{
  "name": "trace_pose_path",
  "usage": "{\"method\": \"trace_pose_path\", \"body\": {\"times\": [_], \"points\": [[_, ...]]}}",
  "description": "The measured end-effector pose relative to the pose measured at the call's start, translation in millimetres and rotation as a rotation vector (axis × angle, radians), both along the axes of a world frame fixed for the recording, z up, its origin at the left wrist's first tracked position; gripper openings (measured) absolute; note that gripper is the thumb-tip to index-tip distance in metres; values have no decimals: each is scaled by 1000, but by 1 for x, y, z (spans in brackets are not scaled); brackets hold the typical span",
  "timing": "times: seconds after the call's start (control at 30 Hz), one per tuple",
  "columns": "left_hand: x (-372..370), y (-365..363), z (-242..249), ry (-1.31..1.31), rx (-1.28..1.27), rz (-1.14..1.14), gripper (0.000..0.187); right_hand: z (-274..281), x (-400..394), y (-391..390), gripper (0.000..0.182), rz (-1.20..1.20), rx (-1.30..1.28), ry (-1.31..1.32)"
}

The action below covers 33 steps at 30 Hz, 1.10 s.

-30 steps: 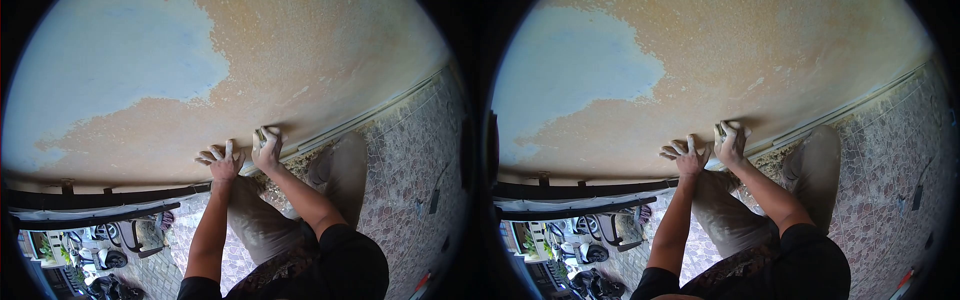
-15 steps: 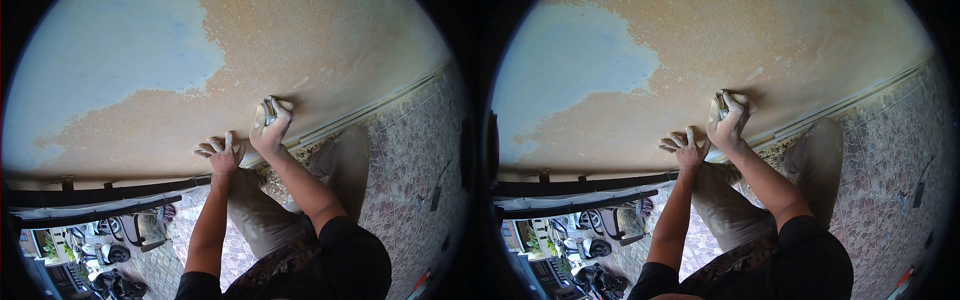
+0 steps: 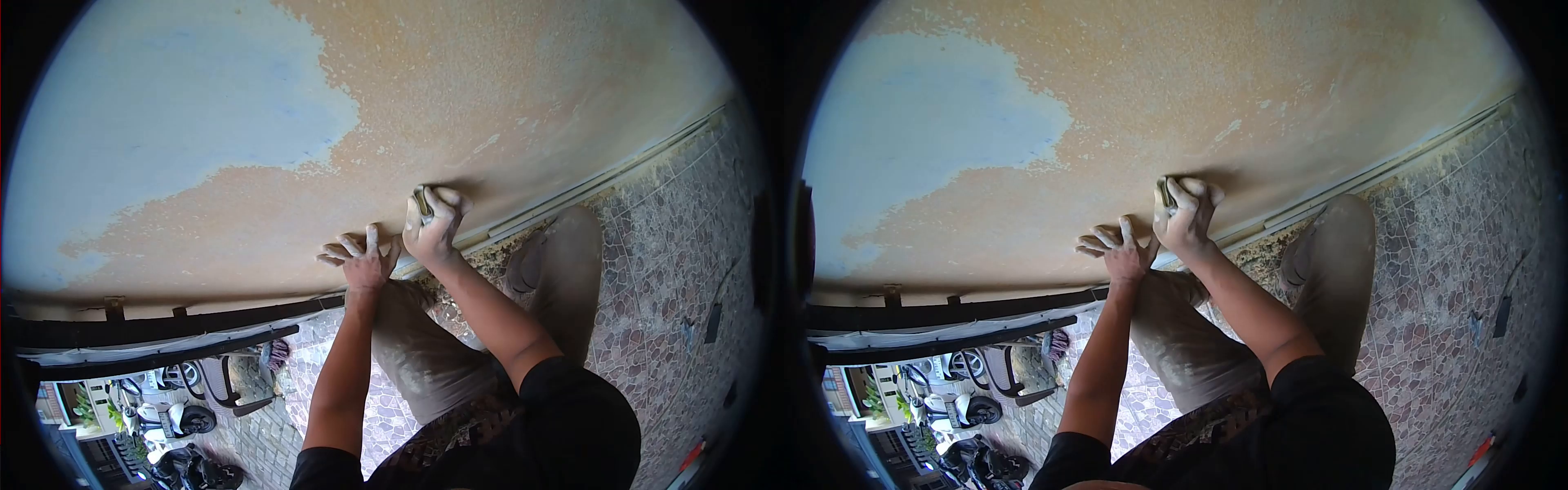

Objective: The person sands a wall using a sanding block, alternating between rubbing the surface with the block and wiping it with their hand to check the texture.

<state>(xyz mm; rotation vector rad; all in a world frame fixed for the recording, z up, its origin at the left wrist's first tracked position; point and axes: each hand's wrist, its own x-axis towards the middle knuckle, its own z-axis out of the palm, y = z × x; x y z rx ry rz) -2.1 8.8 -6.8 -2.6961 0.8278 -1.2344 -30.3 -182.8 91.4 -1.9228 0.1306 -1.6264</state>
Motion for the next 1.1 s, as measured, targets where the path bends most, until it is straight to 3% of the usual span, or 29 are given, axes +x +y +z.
{"method": "trace_pose_path", "body": {"times": [0.03,0.1,0.17,0.3,0.4,0.47,0.57,0.63,0.7,0.8,0.9,0.97,1.1], "points": [[-6,-5,1,137,-93,55,85,-29,-2,-1,41,18,-92,26],[-8,-7,5,155,-70,95,80,-84,-13,-1,44,23,-112,147],[3,-10,4,104,-87,56,81,-76,-22,4,44,55,-32,275],[-1,-3,1,36,-107,-15,87,39,-2,-2,38,8,86,17],[-2,-6,4,22,-95,-12,90,10,7,0,39,-54,34,-65],[-4,-8,3,49,-99,22,91,-48,-5,-4,38,38,-129,61],[-1,-13,8,40,-107,18,90,-72,-15,-2,44,22,-85,181],[-5,-9,6,73,-114,14,92,-45,-13,5,40,-5,14,180],[-7,-9,11,105,-112,24,96,22,3,-2,38,-33,107,-11],[-5,-6,3,100,-101,30,99,38,2,0,31,-21,51,-33],[-5,-7,1,78,-95,28,98,-43,-3,2,31,11,-86,57],[-3,-10,4,76,-105,33,97,-56,-12,4,31,24,-73,108],[-9,-10,9,134,-87,55,94,-11,-9,11,31,-4,90,148]]}}
